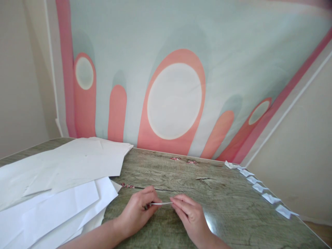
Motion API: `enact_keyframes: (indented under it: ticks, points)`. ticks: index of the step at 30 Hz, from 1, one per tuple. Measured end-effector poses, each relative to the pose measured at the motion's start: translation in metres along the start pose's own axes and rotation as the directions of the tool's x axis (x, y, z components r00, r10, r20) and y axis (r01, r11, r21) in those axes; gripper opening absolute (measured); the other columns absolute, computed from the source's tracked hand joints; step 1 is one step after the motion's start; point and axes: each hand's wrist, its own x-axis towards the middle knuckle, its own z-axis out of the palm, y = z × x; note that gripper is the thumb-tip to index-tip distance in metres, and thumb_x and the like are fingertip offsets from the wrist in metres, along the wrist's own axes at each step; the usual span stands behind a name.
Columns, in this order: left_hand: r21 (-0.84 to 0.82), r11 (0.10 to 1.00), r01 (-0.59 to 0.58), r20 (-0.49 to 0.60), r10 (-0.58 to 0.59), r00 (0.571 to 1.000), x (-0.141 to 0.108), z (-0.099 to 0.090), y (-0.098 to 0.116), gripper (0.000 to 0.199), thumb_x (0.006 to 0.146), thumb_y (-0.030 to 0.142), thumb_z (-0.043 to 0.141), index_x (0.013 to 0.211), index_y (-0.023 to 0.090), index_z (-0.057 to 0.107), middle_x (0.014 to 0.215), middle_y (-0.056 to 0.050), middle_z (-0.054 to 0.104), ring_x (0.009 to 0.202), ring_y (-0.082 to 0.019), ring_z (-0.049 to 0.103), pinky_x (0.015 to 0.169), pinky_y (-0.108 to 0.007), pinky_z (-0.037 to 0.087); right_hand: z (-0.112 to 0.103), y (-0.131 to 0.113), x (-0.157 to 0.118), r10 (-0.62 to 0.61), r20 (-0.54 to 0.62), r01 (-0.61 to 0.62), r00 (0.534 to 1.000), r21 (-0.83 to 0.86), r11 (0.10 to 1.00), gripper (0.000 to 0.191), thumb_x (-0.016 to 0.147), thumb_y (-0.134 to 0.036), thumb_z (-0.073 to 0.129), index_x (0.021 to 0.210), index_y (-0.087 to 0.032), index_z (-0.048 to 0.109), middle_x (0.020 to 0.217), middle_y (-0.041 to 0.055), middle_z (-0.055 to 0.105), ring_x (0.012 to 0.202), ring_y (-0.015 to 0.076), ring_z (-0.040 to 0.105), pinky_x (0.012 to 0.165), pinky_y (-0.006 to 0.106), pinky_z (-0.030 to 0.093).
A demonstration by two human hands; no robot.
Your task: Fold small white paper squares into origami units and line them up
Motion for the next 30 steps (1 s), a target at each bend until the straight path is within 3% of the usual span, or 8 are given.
enact_keyframes:
  ticks: [10,23,30]
  points:
    - [0.043,0.997,-0.068,-0.034,0.069,0.997,-0.004,0.001,-0.01,0.026,0.079,0.006,0.047,0.085,0.021,0.067,0.078,-0.002,0.056,0.073,-0.014,0.057,0.067,-0.022,0.041,-0.004,0.003,-0.001,-0.149,0.027,0.151,0.988,-0.112,0.982,0.028,0.091,-0.013,0.048,0.113,-0.025,0.062,0.094,0.0051,0.068,0.085,0.0163,0.063,0.073,0.027,0.053]
    - [0.056,0.99,-0.131,-0.009,0.132,0.991,-0.004,0.0,-0.005,0.023,0.084,0.012,0.049,0.086,0.021,0.069,0.078,-0.003,0.058,0.071,-0.013,0.058,0.065,-0.021,0.042,-0.008,0.007,-0.004,-0.312,0.066,0.317,0.948,-0.296,0.901,0.029,0.089,-0.007,0.044,0.111,-0.019,0.058,0.092,0.0065,0.07,0.079,0.0169,0.066,0.071,0.03,0.055]
    - [0.092,0.974,-0.205,-0.064,0.212,0.975,-0.003,0.001,-0.006,0.022,0.085,0.012,0.049,0.089,0.022,0.069,0.077,-0.003,0.059,0.069,-0.012,0.058,0.064,-0.02,0.043,-0.007,0.012,-0.002,-0.258,0.004,0.25,0.966,-0.267,0.931,0.028,0.089,-0.01,0.049,0.112,-0.021,0.058,0.095,0.0054,0.069,0.084,0.0167,0.065,0.076,0.029,0.054]
